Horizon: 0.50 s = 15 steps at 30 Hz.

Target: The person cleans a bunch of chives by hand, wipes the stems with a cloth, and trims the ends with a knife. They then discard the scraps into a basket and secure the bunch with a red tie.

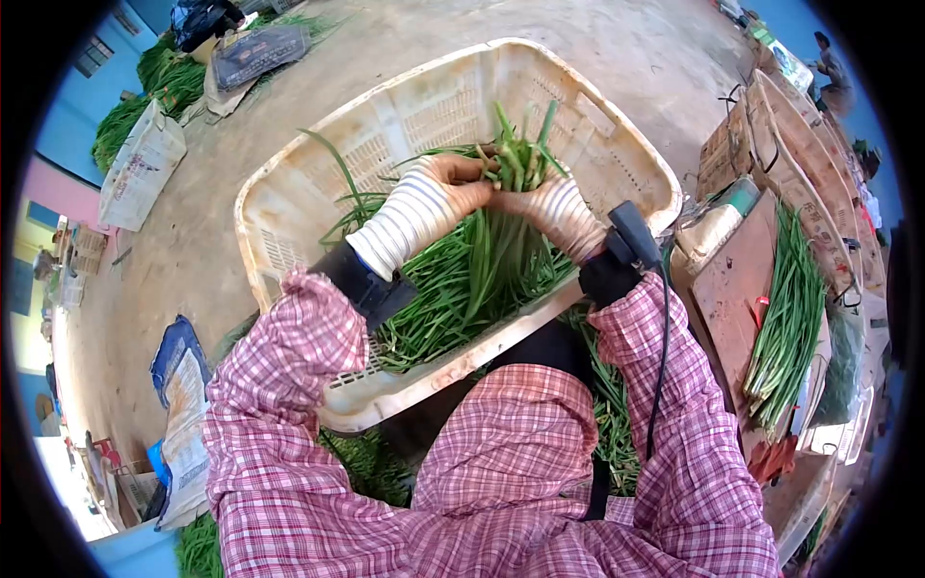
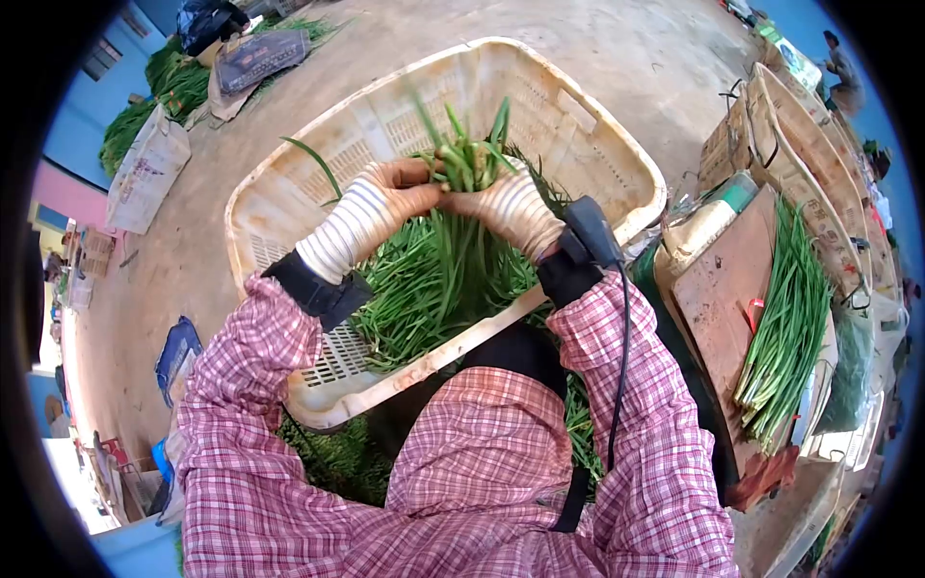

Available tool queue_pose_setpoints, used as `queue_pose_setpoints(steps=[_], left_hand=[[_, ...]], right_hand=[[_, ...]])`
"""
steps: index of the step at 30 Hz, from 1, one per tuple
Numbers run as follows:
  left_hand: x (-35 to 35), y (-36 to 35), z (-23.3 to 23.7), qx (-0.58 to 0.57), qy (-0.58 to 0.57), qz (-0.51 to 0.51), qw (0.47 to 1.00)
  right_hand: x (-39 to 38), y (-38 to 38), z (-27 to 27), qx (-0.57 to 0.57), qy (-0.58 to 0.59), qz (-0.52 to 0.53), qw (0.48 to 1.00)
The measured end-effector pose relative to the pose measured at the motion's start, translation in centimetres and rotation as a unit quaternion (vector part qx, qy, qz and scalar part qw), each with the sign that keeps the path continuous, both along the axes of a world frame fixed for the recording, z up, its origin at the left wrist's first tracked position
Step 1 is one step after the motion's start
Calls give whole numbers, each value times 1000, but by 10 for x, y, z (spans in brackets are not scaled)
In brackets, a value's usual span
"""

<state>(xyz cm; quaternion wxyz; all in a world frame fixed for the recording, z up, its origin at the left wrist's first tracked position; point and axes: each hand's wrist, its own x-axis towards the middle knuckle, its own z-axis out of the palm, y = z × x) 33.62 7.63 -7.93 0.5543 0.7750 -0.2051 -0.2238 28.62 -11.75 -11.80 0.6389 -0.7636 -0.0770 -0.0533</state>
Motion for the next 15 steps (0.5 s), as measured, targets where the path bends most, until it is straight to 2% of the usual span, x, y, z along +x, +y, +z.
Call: queue_pose_setpoints(steps=[1, 5, 8, 9, 10, 12, 13, 14, 15], left_hand=[[4, -3, -2, 13, -116, -25, 993], [-10, -20, 12, -22, -11, 51, 998], [-8, -30, 2, -164, 100, 53, 980], [-6, -31, -1, -174, 113, 33, 978], [-7, -28, 4, -216, 143, 21, 966], [-15, -22, 23, -253, 132, 27, 958], [-7, -21, 27, -215, 75, 7, 974], [-1, -19, 33, -177, 23, 22, 984], [11, -26, 20, -170, -121, 40, 977]], right_hand=[[-8, 2, 18, 71, 35, -15, 997], [-9, -15, 25, 94, 76, -13, 993], [-11, -16, 29, 161, 29, 36, 986], [-12, -15, 30, 110, -3, 30, 993], [-15, -16, 36, 103, 20, 9, 994], [-23, -21, 48, 92, 61, -36, 993], [-16, -28, 34, 101, 16, -68, 992], [-13, -37, 41, 31, -13, -78, 996], [-13, -44, 46, -13, -24, -88, 996]])
